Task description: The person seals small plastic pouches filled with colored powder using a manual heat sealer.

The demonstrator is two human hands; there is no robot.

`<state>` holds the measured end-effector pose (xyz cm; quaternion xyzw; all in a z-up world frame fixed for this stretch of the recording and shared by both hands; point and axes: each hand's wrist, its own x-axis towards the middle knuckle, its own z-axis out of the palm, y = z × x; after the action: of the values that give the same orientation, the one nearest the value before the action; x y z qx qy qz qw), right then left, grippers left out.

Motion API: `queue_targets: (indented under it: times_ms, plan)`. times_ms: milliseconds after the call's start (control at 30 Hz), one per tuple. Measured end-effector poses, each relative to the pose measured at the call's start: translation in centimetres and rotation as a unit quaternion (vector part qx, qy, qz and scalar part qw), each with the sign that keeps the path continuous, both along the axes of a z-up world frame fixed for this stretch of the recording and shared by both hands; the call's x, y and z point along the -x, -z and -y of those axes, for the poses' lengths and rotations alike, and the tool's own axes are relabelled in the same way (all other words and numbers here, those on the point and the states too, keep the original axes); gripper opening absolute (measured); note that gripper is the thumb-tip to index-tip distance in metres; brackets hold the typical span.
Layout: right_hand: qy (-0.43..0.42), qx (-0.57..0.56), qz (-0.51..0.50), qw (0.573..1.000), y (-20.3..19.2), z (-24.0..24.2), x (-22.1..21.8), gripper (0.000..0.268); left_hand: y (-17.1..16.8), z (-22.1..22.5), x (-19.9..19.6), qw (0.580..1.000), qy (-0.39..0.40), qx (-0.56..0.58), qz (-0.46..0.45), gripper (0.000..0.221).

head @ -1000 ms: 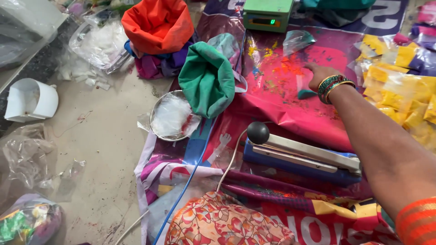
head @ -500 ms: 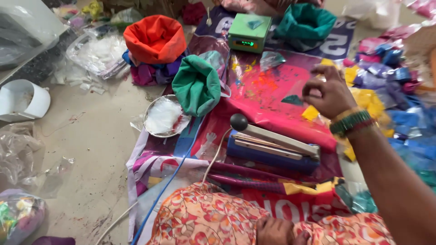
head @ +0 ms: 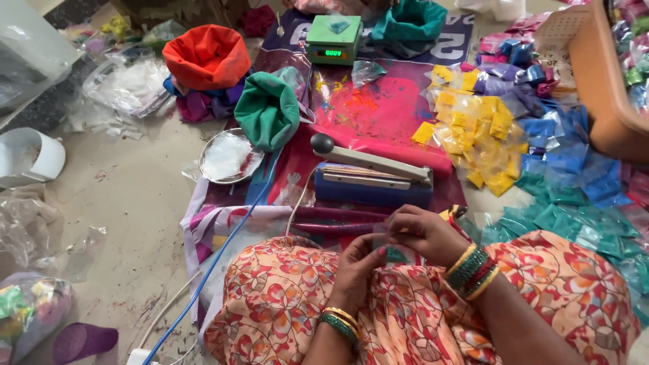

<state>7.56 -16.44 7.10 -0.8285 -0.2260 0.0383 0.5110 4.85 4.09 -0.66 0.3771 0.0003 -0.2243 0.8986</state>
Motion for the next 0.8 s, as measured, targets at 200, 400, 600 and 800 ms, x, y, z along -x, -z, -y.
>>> queue_targets:
  times_ms: [200, 400, 600, 800]
  plan:
    - [-0.066, 0.126, 0.007, 0.990, -0.4, -0.3, -0.1, 0.014, 3.5, -0.6, -0.1, 0.994, -0.100, -0.039, -0.013, 0.005]
    - [-0.035, 0.118, -0.011, 0.992, 2.6, -0.1, -0.2, 0.019, -0.3, -0.3, 0.2, 0.973, -0.170, -0.149, 0.038, 0.004]
    - [0.115, -0.317, -0.317, 0.886, 8.3, -2.7, -0.1, 0.026, -2.4, -0.4, 0.5, 0.940, -0.202, -0.229, 0.151, 0.004]
    - [0.146, -0.360, -0.384, 0.838, 9.0, -3.5, 0.0, 0.008, -4.8, -1.8, -0.5, 0.940, -0.168, -0.296, 0.003, 0.013]
